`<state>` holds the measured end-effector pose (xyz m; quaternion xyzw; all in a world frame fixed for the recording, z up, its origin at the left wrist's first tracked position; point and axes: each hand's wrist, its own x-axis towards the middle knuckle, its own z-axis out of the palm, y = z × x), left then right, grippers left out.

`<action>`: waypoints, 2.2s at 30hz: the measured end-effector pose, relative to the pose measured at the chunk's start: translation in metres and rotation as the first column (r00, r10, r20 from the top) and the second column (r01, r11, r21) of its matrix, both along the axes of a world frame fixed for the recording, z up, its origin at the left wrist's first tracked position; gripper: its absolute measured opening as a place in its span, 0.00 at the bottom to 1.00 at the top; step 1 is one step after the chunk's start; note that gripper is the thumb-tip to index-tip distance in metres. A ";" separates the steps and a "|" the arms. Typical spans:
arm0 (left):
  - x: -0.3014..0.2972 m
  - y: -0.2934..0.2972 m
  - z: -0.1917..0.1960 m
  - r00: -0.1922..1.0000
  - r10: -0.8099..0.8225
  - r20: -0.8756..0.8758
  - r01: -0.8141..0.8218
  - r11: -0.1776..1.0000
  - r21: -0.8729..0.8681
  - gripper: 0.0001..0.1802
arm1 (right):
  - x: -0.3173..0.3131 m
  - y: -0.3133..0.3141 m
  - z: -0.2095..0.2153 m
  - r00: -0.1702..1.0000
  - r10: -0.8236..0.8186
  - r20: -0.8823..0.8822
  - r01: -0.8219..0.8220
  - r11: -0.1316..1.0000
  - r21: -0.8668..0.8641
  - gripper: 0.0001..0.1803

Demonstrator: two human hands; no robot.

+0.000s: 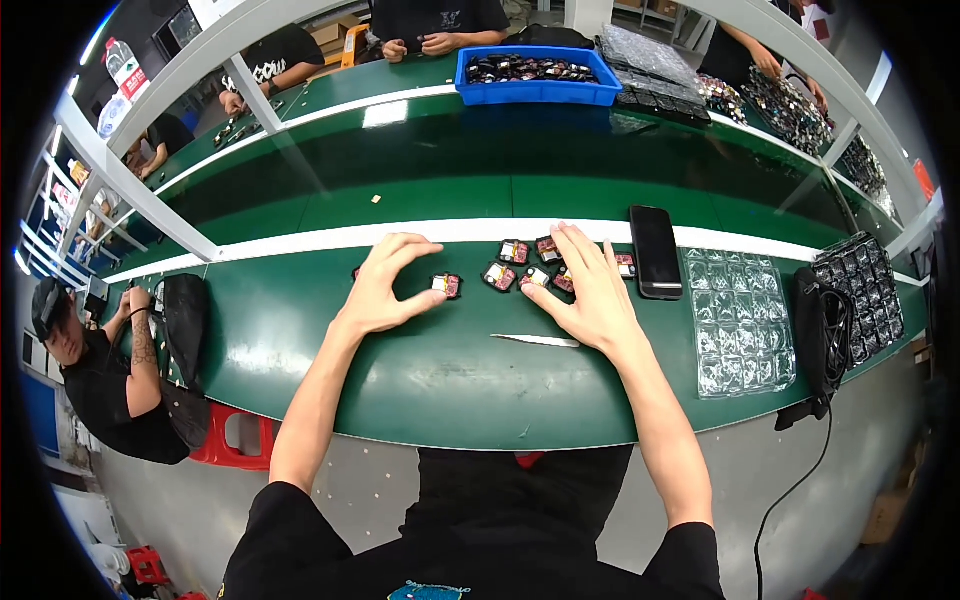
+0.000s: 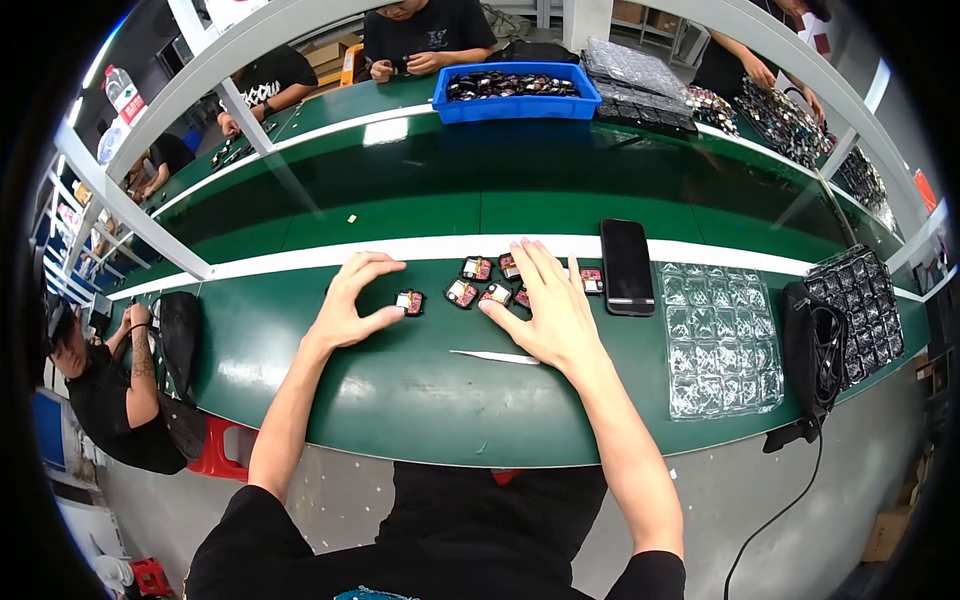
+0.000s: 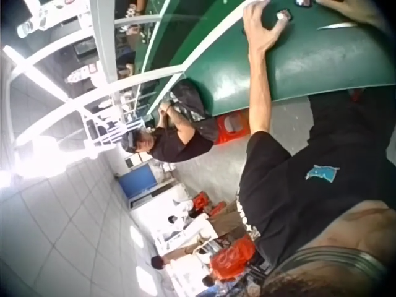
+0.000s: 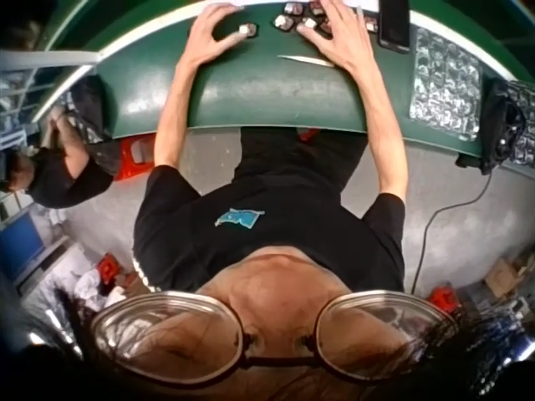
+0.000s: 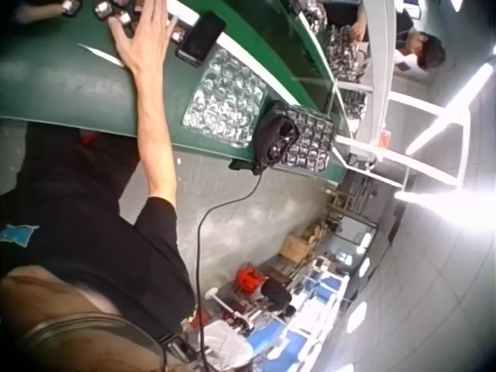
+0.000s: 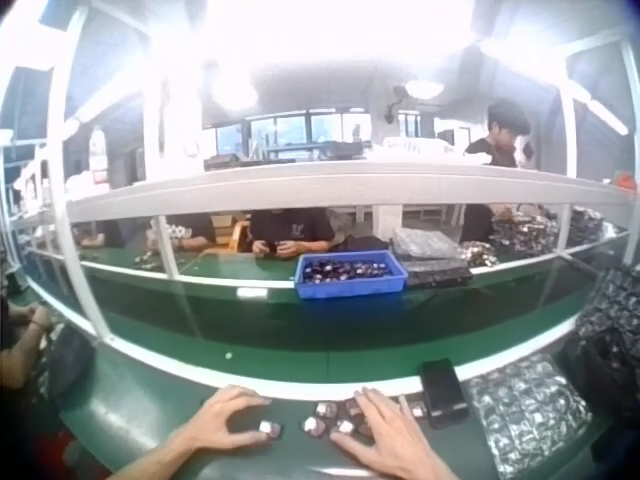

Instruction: Assembling electronic modules for smartwatches or similar small devices using tweezers on a production line.

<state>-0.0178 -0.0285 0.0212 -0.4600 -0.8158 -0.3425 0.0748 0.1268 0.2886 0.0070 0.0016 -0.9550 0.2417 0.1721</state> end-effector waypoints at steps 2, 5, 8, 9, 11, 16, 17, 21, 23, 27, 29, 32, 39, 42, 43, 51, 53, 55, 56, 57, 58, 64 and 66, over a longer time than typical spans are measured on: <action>0.006 -0.001 0.001 0.999 -0.042 -0.025 0.039 0.993 -0.109 0.35 | -0.005 -0.008 0.007 1.000 0.030 0.009 -0.030 0.999 0.015 0.43; 0.001 -0.004 -0.011 0.999 -0.048 0.006 0.048 0.990 -0.136 0.31 | -0.016 -0.007 -0.006 0.997 0.072 0.009 -0.072 0.997 -0.011 0.34; -0.005 -0.005 -0.011 0.993 -0.054 0.104 0.066 0.990 -0.121 0.26 | -0.019 0.000 -0.011 0.997 0.083 0.002 -0.083 0.995 0.057 0.25; -0.004 -0.005 -0.011 0.994 -0.045 0.099 0.056 0.992 -0.114 0.26 | -0.019 0.003 -0.008 0.996 0.084 0.024 -0.086 0.994 0.070 0.25; -0.005 -0.004 -0.010 0.993 -0.067 0.096 0.077 0.992 -0.104 0.25 | -0.022 0.007 -0.001 0.998 0.067 0.005 -0.067 0.996 0.053 0.24; 0.002 -0.012 -0.010 0.997 -0.062 0.044 0.067 0.990 -0.122 0.24 | -0.033 0.018 0.026 0.976 0.187 0.112 -0.181 0.982 -0.061 0.30; 0.002 -0.012 -0.012 0.997 -0.068 0.038 0.072 0.991 -0.112 0.23 | -0.033 0.020 0.033 0.961 0.204 0.186 -0.197 0.979 -0.056 0.32; 0.009 0.011 -0.011 0.993 -0.097 0.065 0.103 0.989 -0.105 0.24 | -0.042 0.039 0.031 0.933 0.260 0.248 -0.277 0.960 0.033 0.34; 0.013 0.020 -0.007 0.982 -0.127 0.140 0.131 0.991 -0.022 0.23 | -0.045 0.037 0.044 0.917 0.249 0.313 -0.287 0.955 0.080 0.34; 0.007 0.043 -0.010 0.979 -0.204 0.001 0.204 0.978 0.036 0.29 | -0.057 0.037 0.046 0.902 0.249 0.352 -0.285 0.957 0.052 0.32; 0.004 0.044 -0.017 0.979 -0.192 -0.063 0.193 0.981 0.017 0.27 | -0.068 0.026 0.043 0.896 0.313 0.314 -0.325 0.946 -0.015 0.29; 0.009 0.026 -0.030 0.978 -0.168 -0.124 0.167 0.986 -0.022 0.26 | -0.085 -0.002 0.043 0.860 0.415 0.297 -0.405 0.909 -0.098 0.25; 0.007 0.080 -0.061 0.940 -0.232 -0.250 0.275 0.950 0.149 0.24 | -0.041 0.040 0.040 0.934 0.209 0.291 -0.247 0.964 0.100 0.28; -0.002 0.086 -0.072 0.937 -0.253 -0.240 0.306 0.927 0.216 0.23 | -0.041 0.013 0.057 0.923 0.145 0.357 -0.203 0.970 0.130 0.26; 0.002 0.073 -0.060 0.930 -0.280 -0.237 0.333 0.916 0.225 0.18 | -0.046 0.010 0.055 0.936 0.194 0.292 -0.223 0.972 0.069 0.24; 0.003 0.066 -0.065 0.945 -0.140 -0.294 0.191 0.969 0.154 0.26 | -0.052 0.070 -0.004 0.921 0.388 0.032 -0.338 0.838 -0.428 0.27; 0.003 0.069 -0.064 0.947 -0.133 -0.291 0.172 0.979 0.113 0.27 | -0.041 0.045 0.008 0.927 0.368 0.075 -0.364 0.929 -0.059 0.26; 0.003 0.084 -0.061 0.957 -0.181 -0.229 0.213 0.969 0.127 0.28 | -0.021 0.010 0.036 0.944 0.264 0.197 -0.265 0.964 -0.018 0.21; 0.003 0.090 -0.062 0.978 -0.180 -0.104 0.189 0.979 0.073 0.24 | -0.025 0.030 0.011 0.954 0.177 0.242 -0.162 0.983 -0.083 0.20; 0.006 0.076 -0.049 0.965 -0.255 -0.061 0.258 0.966 0.036 0.20 | -0.024 0.030 0.008 0.954 0.219 0.204 -0.211 0.975 -0.065 0.23; 0.011 0.067 -0.047 0.967 -0.241 -0.079 0.252 0.952 0.175 0.17 | -0.023 0.016 0.014 0.956 0.260 0.138 -0.245 0.962 -0.117 0.24; 0.024 0.016 -0.018 0.996 -0.078 0.042 0.081 0.993 -0.090 0.22 | -0.040 -0.033 0.026 0.932 0.353 0.079 -0.346 0.934 -0.089 0.27; 0.020 0.018 -0.016 0.996 -0.063 0.062 0.070 0.992 -0.101 0.23 | -0.040 -0.031 0.029 0.933 0.339 0.118 -0.332 0.940 -0.080 0.27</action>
